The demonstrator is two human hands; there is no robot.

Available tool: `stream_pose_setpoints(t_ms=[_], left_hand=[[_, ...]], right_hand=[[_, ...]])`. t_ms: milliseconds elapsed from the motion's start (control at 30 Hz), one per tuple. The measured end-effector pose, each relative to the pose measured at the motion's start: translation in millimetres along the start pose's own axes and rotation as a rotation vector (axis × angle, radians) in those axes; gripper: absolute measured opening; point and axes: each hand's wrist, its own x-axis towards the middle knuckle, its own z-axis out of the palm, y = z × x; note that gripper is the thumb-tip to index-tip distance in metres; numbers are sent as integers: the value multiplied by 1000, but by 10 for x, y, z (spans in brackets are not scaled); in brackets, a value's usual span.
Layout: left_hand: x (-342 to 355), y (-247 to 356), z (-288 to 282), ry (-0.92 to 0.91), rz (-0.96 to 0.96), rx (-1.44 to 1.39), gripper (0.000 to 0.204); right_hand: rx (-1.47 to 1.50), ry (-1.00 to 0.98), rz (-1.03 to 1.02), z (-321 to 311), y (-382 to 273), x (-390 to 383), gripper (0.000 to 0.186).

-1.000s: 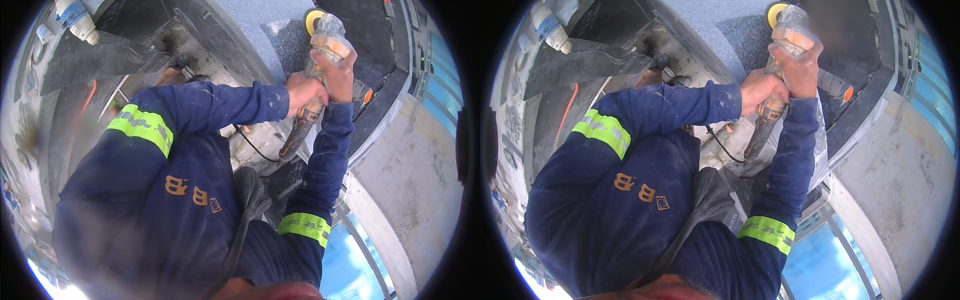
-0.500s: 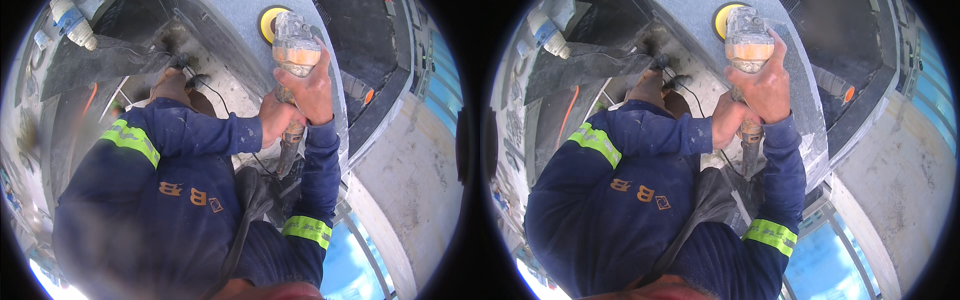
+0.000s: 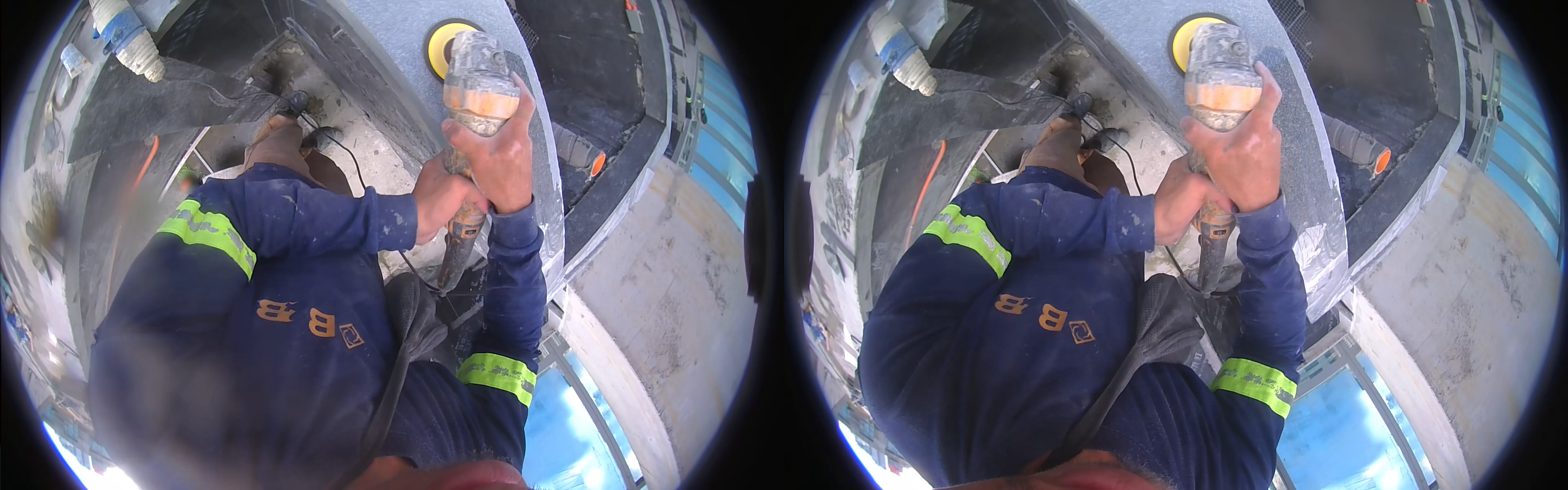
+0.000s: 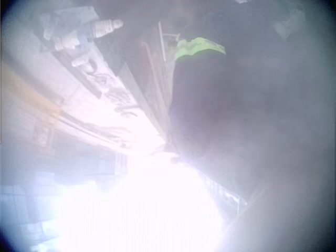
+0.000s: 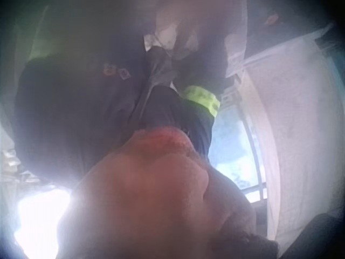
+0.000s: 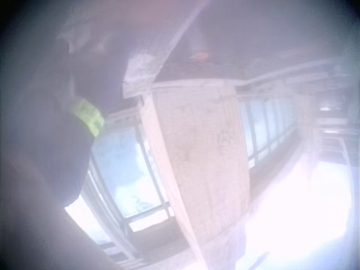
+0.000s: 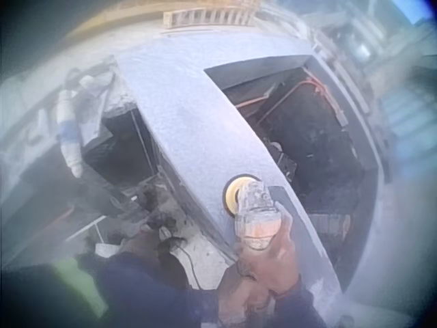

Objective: The person uses an angle grinder with a yellow disc to grind the surface of a large dark stone slab. The person holds the tool with both hands and moves it along the slab's edge and face, generating dust.

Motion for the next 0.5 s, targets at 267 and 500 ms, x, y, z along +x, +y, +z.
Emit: stream_pose_setpoints(t_ms=[267,500], left_hand=[[563,103,343,-157,-211,-4,29],[447,56,232,-179,-97,36,27]], right_hand=[[-244,106,124,-369,504,287,93],[-96,165,222,-282,414,168,95]])
